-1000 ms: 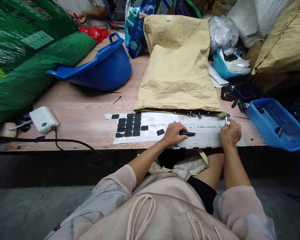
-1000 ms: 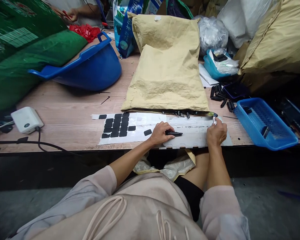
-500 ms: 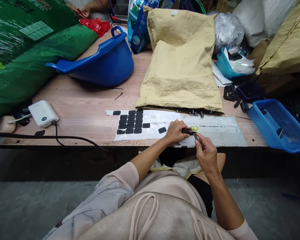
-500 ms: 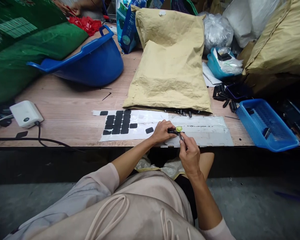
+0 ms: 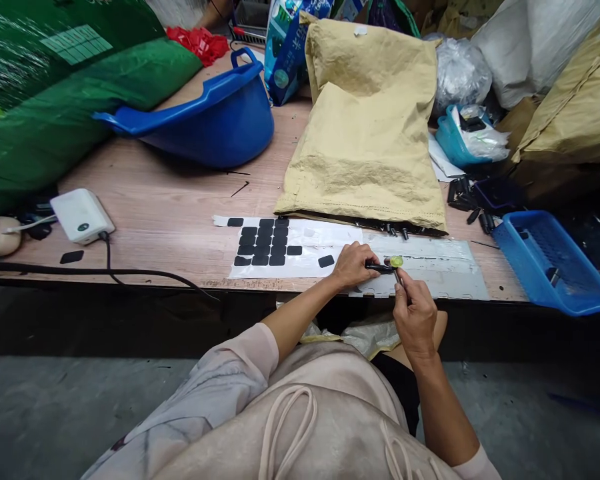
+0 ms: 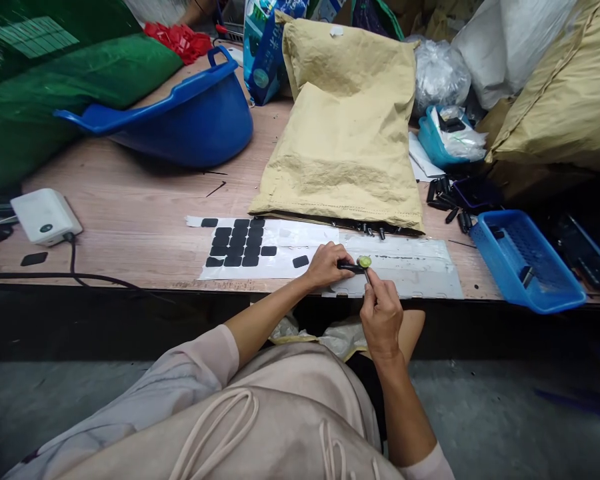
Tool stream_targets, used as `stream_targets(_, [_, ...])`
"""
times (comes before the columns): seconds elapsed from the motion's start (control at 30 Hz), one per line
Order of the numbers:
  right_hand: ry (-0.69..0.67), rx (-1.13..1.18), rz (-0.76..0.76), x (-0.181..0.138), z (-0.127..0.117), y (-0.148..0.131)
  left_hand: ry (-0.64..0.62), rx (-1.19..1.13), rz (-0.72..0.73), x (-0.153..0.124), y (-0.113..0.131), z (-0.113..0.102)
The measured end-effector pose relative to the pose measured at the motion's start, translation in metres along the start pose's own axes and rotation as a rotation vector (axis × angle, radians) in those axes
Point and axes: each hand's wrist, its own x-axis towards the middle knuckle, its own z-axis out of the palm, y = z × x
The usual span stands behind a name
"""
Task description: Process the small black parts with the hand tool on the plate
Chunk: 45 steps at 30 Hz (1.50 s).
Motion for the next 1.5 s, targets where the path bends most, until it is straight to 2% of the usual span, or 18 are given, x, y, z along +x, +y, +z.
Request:
stream_targets(0.13, [-0.027, -0.015, 0.015, -0.001, -0.001, 0.003, 0.0, 0.003, 0.0, 0.0, 0.0, 0.001])
stream_targets(0.27, [0.053, -0.12, 0.045, 0.014, -0.014, 0.017, 0.018, 0.012, 0.015, 0.0, -0.001, 0.002])
stream_targets(0.43, [0.12, -0.381, 0.196, 0.048, -0.028, 0.065, 0.041, 0.017, 0.022, -0.001, -0.002, 0.004])
stream_targets(0.53, [0.1, -0.506, 0.304, 0.066, -0.026, 0.095, 0.043, 0.016, 0.025, -0.001, -0.001, 0.005])
stream_targets(0.63, [0.119, -0.545, 0.365, 0.079, -0.018, 0.113, 0.039, 0.012, 0.029, -0.002, -0.001, 0.005])
stream_targets(0.87, [0.192, -0.652, 0.302, 0.089, -0.001, 0.115, 0.037, 0.0, 0.047, 0.0, -0.004, 0.0])
stream_targets(0.97, [0.194, -0.668, 0.286, 0.088, 0.0, 0.114, 0.063, -0.09, 0.138, -0.019, 0.003, -0.001])
stream_targets(1.03, [0.205, -0.675, 0.273, 0.088, 0.0, 0.115, -0.016, -0.188, 0.253, -0.044, 0.009, 0.003])
stream_targets(1.1, [0.217, -0.687, 0.269, 0.088, 0.001, 0.116, -0.222, -0.252, 0.342, -0.075, 0.012, 0.013])
stream_targets(1.13, [0.221, -0.694, 0.268, 0.088, 0.002, 0.117, -0.329, -0.249, 0.342, -0.089, 0.011, 0.021])
stream_targets(1.17, [0.223, -0.701, 0.267, 0.088, 0.002, 0.118, -0.413, -0.219, 0.302, -0.102, 0.008, 0.029])
stream_targets(1.23, [0.225, -0.713, 0.264, 0.088, 0.004, 0.118, -0.507, -0.131, 0.106, -0.118, -0.004, 0.047])
stream_targets(1.37, [0.216, -0.72, 0.27, 0.088, 0.004, 0.116, -0.602, 0.065, -0.379, -0.118, -0.036, 0.073])
stream_targets(1.43, [0.205, -0.719, 0.283, 0.089, 0.003, 0.115, -0.641, 0.135, -0.479, -0.112, -0.045, 0.078])
stream_targets(1.5, [0.194, -0.716, 0.297, 0.089, 0.002, 0.113, -0.667, 0.156, -0.488, -0.11, -0.045, 0.076])
